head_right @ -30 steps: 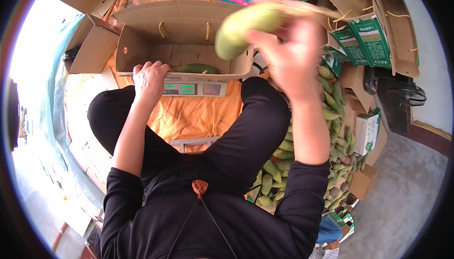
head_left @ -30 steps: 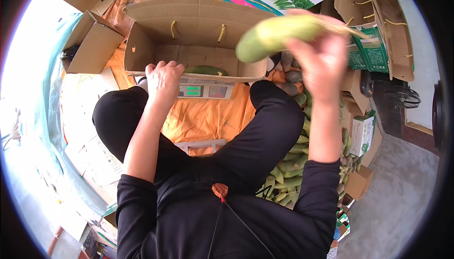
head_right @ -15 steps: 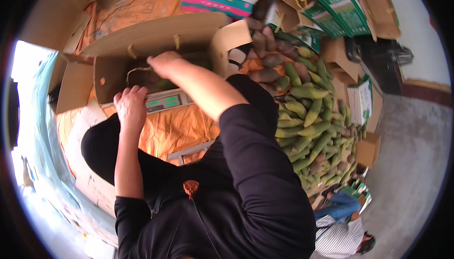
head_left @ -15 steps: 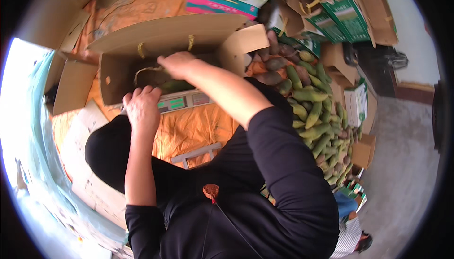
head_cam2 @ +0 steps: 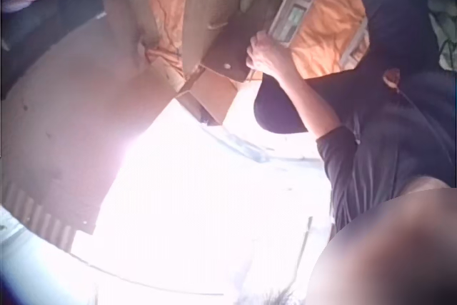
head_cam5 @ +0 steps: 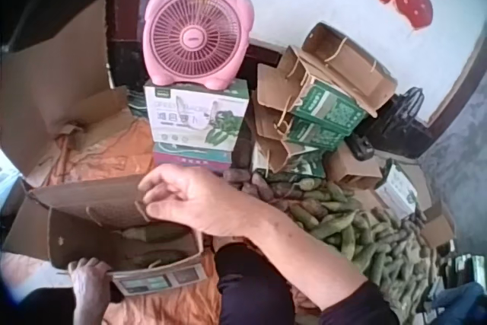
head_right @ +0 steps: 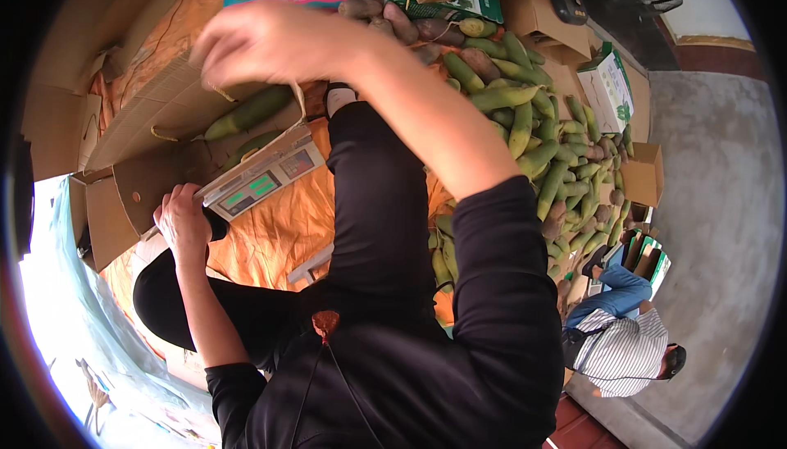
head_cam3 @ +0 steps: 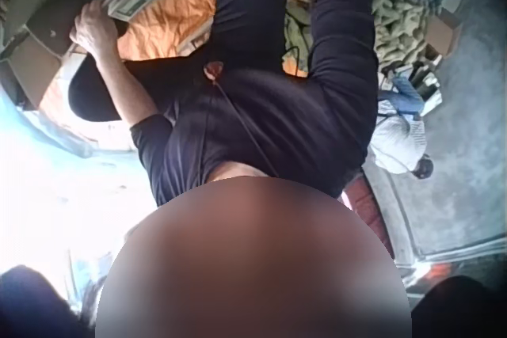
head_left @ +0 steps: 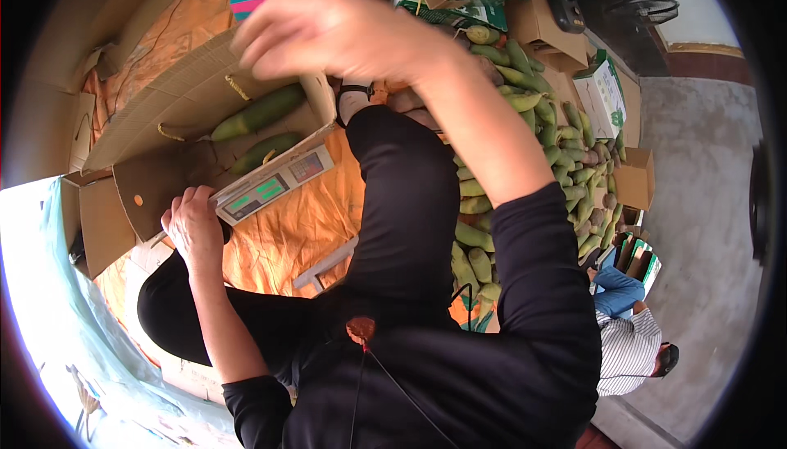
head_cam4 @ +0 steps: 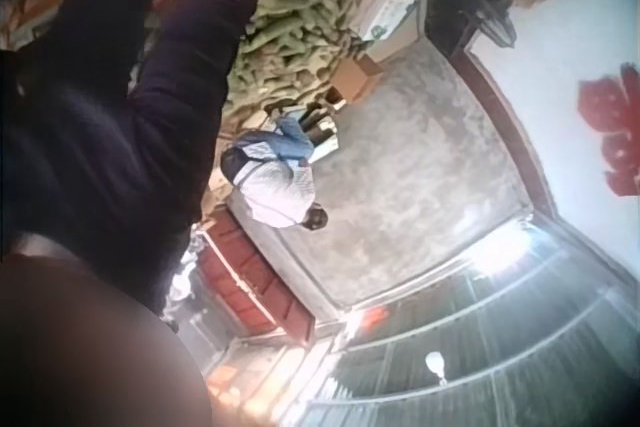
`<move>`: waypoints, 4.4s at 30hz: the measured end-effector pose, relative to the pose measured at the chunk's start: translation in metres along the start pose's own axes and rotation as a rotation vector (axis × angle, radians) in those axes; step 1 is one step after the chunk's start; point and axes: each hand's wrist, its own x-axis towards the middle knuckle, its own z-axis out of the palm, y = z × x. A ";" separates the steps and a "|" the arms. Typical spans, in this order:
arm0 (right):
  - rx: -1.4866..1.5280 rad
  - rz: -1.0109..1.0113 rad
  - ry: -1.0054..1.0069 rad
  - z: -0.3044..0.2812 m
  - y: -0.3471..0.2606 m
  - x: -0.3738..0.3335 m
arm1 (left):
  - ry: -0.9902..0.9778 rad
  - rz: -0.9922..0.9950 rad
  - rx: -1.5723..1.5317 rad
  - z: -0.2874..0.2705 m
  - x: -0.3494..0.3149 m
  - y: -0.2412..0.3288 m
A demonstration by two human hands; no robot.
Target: Packing green radishes into a cardboard box and weighing them on a scale.
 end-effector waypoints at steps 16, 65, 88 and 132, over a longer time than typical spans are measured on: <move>0.255 1.237 1.272 -0.103 0.308 -0.262 | -0.024 -0.006 -0.071 -0.002 0.007 0.009; -0.858 0.296 -0.094 0.091 0.060 0.076 | 0.050 0.029 -0.114 0.006 -0.004 -0.004; -0.207 0.267 0.667 -0.073 0.079 -0.107 | -0.012 -0.001 -0.020 0.001 0.002 0.007; -1.076 1.087 0.143 -0.022 0.341 -0.436 | 0.028 0.020 -0.152 0.007 0.005 0.005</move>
